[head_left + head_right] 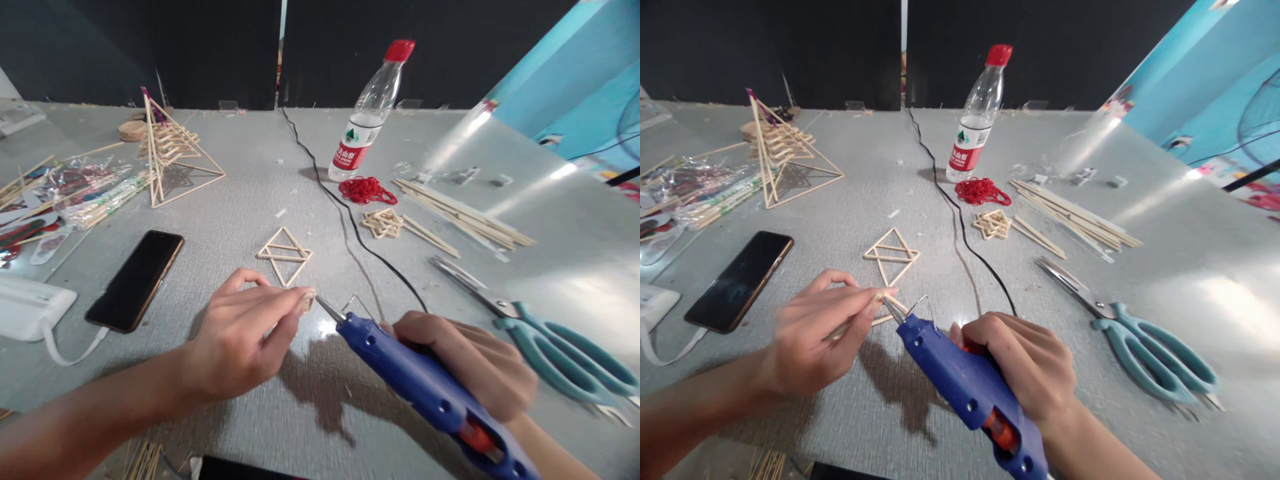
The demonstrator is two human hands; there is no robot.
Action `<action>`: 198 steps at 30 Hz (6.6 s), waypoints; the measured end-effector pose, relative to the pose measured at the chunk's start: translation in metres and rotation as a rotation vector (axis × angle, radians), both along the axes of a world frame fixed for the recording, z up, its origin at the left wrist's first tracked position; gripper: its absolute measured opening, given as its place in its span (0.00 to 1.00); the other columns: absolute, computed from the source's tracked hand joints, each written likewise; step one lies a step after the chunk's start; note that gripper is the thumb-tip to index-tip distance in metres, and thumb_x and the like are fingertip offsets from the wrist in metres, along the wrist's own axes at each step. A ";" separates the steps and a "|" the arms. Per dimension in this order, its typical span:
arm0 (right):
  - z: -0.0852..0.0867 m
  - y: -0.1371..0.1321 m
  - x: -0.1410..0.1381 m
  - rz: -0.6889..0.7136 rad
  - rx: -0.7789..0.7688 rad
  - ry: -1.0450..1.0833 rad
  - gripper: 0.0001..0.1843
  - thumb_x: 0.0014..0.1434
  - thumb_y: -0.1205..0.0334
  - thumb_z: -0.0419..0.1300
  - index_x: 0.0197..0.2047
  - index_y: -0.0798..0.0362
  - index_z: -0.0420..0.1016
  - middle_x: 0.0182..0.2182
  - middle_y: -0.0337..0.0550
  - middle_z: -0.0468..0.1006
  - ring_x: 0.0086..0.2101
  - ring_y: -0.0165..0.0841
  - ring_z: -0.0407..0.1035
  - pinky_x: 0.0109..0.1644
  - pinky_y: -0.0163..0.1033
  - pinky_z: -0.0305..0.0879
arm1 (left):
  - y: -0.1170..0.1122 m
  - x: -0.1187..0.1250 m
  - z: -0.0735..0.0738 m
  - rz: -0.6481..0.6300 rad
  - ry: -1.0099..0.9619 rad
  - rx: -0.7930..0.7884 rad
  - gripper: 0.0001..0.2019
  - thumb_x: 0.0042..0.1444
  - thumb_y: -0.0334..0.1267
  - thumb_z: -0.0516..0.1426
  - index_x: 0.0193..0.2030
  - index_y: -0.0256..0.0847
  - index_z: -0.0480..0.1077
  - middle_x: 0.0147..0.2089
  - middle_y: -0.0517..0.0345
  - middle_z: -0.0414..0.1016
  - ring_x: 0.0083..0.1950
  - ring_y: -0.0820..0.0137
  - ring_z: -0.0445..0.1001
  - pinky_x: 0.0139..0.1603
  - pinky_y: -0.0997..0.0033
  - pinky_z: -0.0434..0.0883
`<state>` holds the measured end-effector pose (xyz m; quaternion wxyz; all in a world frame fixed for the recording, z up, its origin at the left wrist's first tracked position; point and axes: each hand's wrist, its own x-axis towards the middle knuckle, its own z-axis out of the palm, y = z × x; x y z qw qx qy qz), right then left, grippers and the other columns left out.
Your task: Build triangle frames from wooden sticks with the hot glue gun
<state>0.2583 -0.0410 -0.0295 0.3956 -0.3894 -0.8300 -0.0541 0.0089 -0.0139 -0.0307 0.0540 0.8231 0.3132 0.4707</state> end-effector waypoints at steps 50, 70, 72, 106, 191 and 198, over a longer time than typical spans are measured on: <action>0.002 0.002 0.004 0.043 -0.003 0.025 0.10 0.69 0.72 0.55 0.37 0.48 0.65 0.22 0.33 0.68 0.19 0.28 0.64 0.23 0.35 0.61 | 0.008 -0.009 0.011 0.010 0.269 0.300 0.11 0.67 0.23 0.56 0.54 0.31 0.74 0.50 0.50 0.86 0.48 0.71 0.85 0.51 0.62 0.73; 0.004 -0.001 0.004 0.051 -0.024 0.035 0.11 0.70 0.71 0.55 0.36 0.48 0.64 0.22 0.33 0.66 0.19 0.28 0.62 0.24 0.35 0.60 | 0.010 -0.019 0.008 0.033 0.369 0.441 0.12 0.69 0.29 0.58 0.56 0.28 0.75 0.57 0.47 0.82 0.58 0.67 0.82 0.55 0.57 0.74; 0.003 0.001 0.005 0.069 -0.028 0.037 0.11 0.70 0.71 0.54 0.35 0.49 0.63 0.22 0.33 0.66 0.19 0.27 0.60 0.23 0.34 0.59 | 0.010 -0.018 0.009 0.042 0.366 0.463 0.12 0.69 0.29 0.58 0.55 0.27 0.75 0.57 0.47 0.82 0.57 0.66 0.82 0.54 0.56 0.75; 0.011 -0.012 -0.001 -0.070 -0.110 0.012 0.10 0.69 0.68 0.57 0.36 0.48 0.64 0.26 0.35 0.71 0.21 0.30 0.65 0.28 0.37 0.63 | 0.010 -0.020 0.018 0.068 0.455 0.536 0.12 0.71 0.29 0.56 0.56 0.25 0.74 0.57 0.44 0.81 0.57 0.64 0.82 0.52 0.54 0.75; 0.006 -0.005 -0.001 -0.017 -0.140 0.136 0.10 0.64 0.73 0.54 0.35 0.48 0.66 0.22 0.32 0.67 0.19 0.26 0.60 0.25 0.33 0.60 | 0.009 -0.019 0.012 0.051 0.386 0.518 0.12 0.68 0.29 0.59 0.55 0.26 0.75 0.56 0.45 0.82 0.59 0.64 0.81 0.57 0.53 0.74; 0.003 -0.003 0.003 0.048 -0.094 0.073 0.10 0.66 0.72 0.56 0.36 0.48 0.63 0.22 0.33 0.65 0.20 0.27 0.58 0.25 0.33 0.59 | 0.008 -0.019 0.011 0.037 0.369 0.505 0.14 0.64 0.27 0.62 0.56 0.25 0.75 0.56 0.44 0.82 0.59 0.64 0.82 0.59 0.53 0.73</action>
